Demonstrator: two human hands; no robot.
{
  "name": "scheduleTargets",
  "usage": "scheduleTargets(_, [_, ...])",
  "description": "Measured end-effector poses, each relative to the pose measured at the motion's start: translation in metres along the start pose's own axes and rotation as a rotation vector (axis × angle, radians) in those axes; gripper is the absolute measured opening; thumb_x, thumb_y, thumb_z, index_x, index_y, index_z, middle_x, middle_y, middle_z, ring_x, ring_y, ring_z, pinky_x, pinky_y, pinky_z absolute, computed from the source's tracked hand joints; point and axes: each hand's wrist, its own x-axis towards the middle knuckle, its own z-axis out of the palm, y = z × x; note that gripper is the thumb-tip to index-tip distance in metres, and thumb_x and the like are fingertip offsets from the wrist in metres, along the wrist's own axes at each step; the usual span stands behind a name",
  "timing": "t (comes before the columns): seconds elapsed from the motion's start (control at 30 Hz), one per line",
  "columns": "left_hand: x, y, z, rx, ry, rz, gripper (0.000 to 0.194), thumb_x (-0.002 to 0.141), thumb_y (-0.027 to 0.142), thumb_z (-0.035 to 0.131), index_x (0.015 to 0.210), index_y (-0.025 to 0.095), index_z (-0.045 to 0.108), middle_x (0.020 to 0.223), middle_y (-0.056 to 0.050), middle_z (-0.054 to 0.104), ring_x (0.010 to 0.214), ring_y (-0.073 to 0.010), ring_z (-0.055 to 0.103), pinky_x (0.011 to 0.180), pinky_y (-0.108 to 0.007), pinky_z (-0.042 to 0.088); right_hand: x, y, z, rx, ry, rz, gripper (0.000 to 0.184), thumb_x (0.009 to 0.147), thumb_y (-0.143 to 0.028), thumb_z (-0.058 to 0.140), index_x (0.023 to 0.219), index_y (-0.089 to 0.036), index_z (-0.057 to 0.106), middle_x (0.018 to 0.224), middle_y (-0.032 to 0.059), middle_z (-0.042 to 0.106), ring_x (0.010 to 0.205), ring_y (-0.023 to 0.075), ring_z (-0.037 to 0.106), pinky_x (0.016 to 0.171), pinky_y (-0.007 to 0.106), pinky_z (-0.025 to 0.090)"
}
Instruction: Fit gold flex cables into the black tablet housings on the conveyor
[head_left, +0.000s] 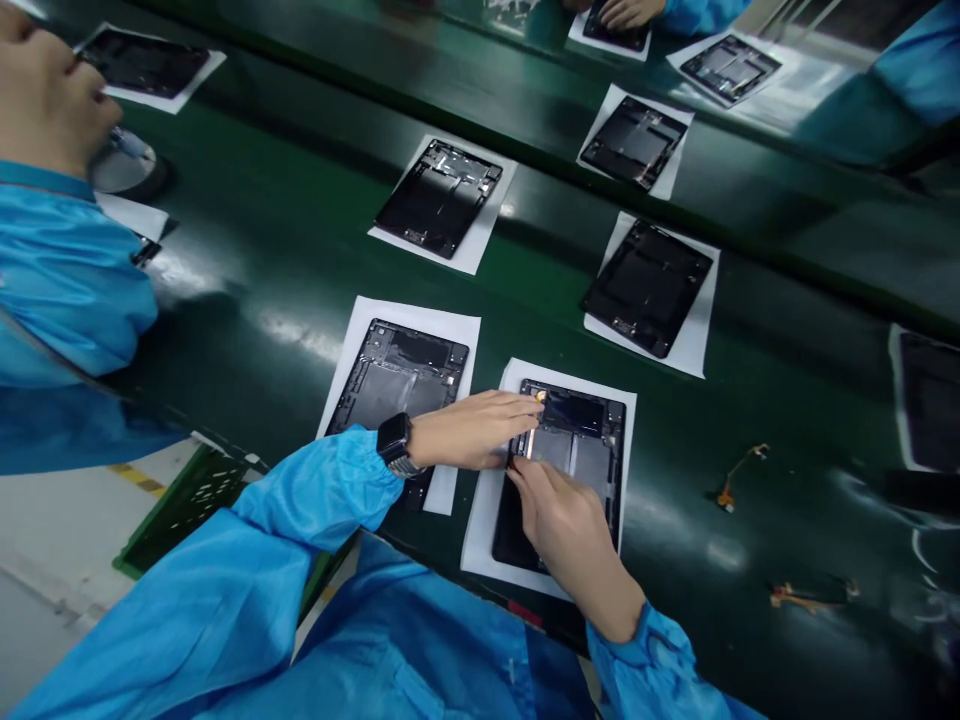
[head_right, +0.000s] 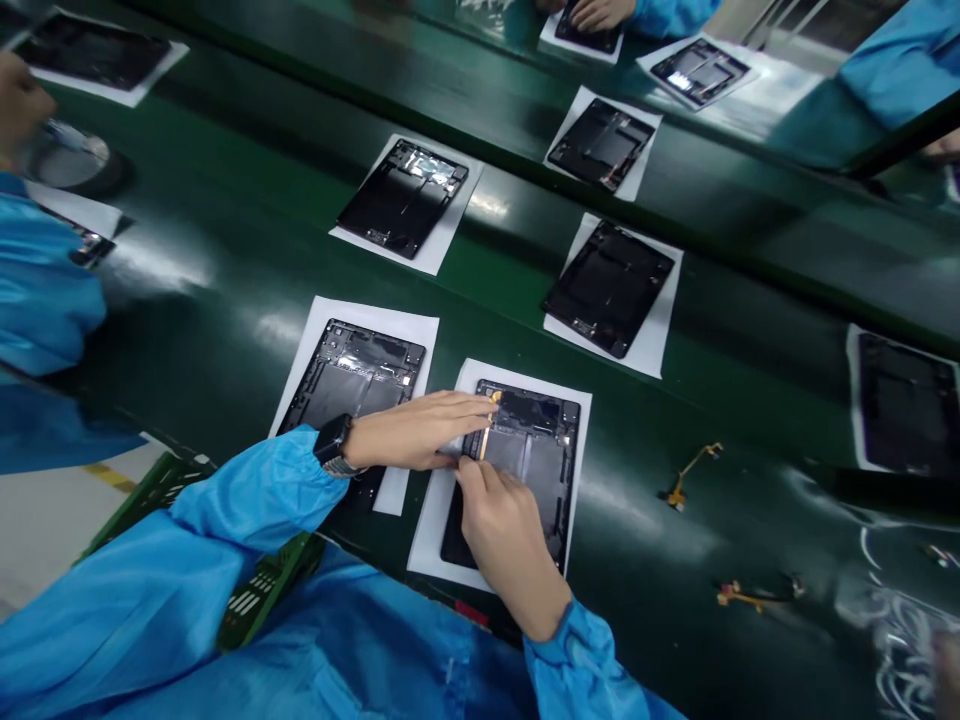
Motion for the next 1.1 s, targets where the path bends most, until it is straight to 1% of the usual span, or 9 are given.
scheduleTargets(0.2, [-0.001,-0.003,0.004,-0.003,0.015,-0.004,0.064,0.080,0.015,0.073,0.136,0.012,0.043,0.150,-0.017,0.040,0.143,-0.0257,0.031,0.114,-0.037,0.031,-0.011,0.011,-0.004,0.099,0.080,0.109,0.016,0.100,-0.020,0.045,0.104,-0.015,0.060,0.086,0.0071,0.071,0.070,0.0178,0.068,0.061,0.027,0.049])
scheduleTargets(0.3, [0.000,-0.002,0.004,0.002,0.016,-0.006,0.065,0.079,0.016,0.075,0.136,0.011,0.044,0.150,-0.017,0.040,0.143,-0.0264,0.031,0.114,-0.038,0.031,-0.017,0.016,-0.004,0.077,0.071,0.165,0.018,0.101,-0.022,0.044,0.104,-0.016,0.061,0.083,0.0062,0.071,0.068,0.0179,0.068,0.058,0.027,0.047])
scheduleTargets(0.53, [0.001,-0.003,0.006,-0.011,0.031,-0.021,0.063,0.079,0.015,0.073,0.136,0.010,0.044,0.148,-0.017,0.042,0.142,-0.0274,0.033,0.113,-0.039,0.032,0.000,-0.004,0.002,0.010,-0.001,0.161,0.026,0.102,-0.022,0.039,0.089,-0.016,0.060,0.073,0.0057,0.065,0.054,0.0176,0.059,0.049,0.028,0.038])
scheduleTargets(0.67, [-0.003,-0.004,0.004,-0.031,0.031,-0.005,0.062,0.080,0.016,0.073,0.136,0.012,0.045,0.149,-0.017,0.041,0.142,-0.0268,0.032,0.113,-0.039,0.032,-0.001,-0.004,0.003,0.072,0.013,0.179,0.026,0.101,-0.023,0.039,0.095,-0.015,0.063,0.080,0.0073,0.068,0.061,0.0193,0.063,0.052,0.028,0.041])
scheduleTargets(0.77, [0.000,-0.001,-0.006,-0.075,0.059,-0.026,0.051,0.086,0.020,0.068,0.132,0.012,0.049,0.144,-0.015,0.048,0.138,-0.0231,0.039,0.112,-0.035,0.034,-0.013,0.009,-0.001,0.279,0.121,0.321,0.021,0.099,-0.027,0.048,0.105,-0.018,0.066,0.094,0.0079,0.072,0.079,0.0215,0.069,0.069,0.031,0.051])
scheduleTargets(0.87, [0.022,0.000,-0.019,-0.005,0.164,-0.175,0.031,0.093,0.024,0.056,0.123,0.014,0.056,0.131,-0.012,0.058,0.126,-0.0223,0.051,0.108,-0.034,0.038,-0.028,0.028,-0.005,0.700,0.377,0.575,0.019,0.095,-0.033,0.055,0.104,-0.020,0.065,0.098,0.0078,0.071,0.090,0.0228,0.069,0.080,0.035,0.055])
scheduleTargets(0.97, [0.055,-0.008,-0.025,0.124,0.137,-0.368,0.027,0.090,0.027,0.059,0.114,0.014,0.060,0.121,-0.013,0.061,0.117,-0.0276,0.055,0.100,-0.039,0.042,-0.041,0.042,-0.009,1.182,0.550,0.728,0.020,0.094,-0.037,0.052,0.090,-0.019,0.059,0.081,0.0039,0.064,0.072,0.0197,0.067,0.062,0.033,0.057])
scheduleTargets(1.03, [0.074,-0.015,-0.025,0.157,0.077,-0.422,0.023,0.086,0.024,0.062,0.106,0.014,0.063,0.111,-0.014,0.065,0.108,-0.0281,0.060,0.093,-0.037,0.046,-0.052,0.047,-0.012,1.358,0.537,0.756,0.024,0.094,-0.039,0.049,0.080,-0.021,0.052,0.068,-0.0012,0.053,0.054,0.0154,0.057,0.048,0.029,0.051])
scheduleTargets(1.1, [0.087,-0.019,-0.025,0.167,0.034,-0.417,0.010,0.084,0.018,0.059,0.092,0.015,0.064,0.095,-0.010,0.068,0.094,-0.0248,0.064,0.082,-0.032,0.048,-0.065,0.054,-0.018,1.364,0.479,0.777,0.028,0.094,-0.042,0.050,0.073,-0.023,0.048,0.058,-0.0048,0.042,0.042,0.0125,0.045,0.039,0.026,0.041])
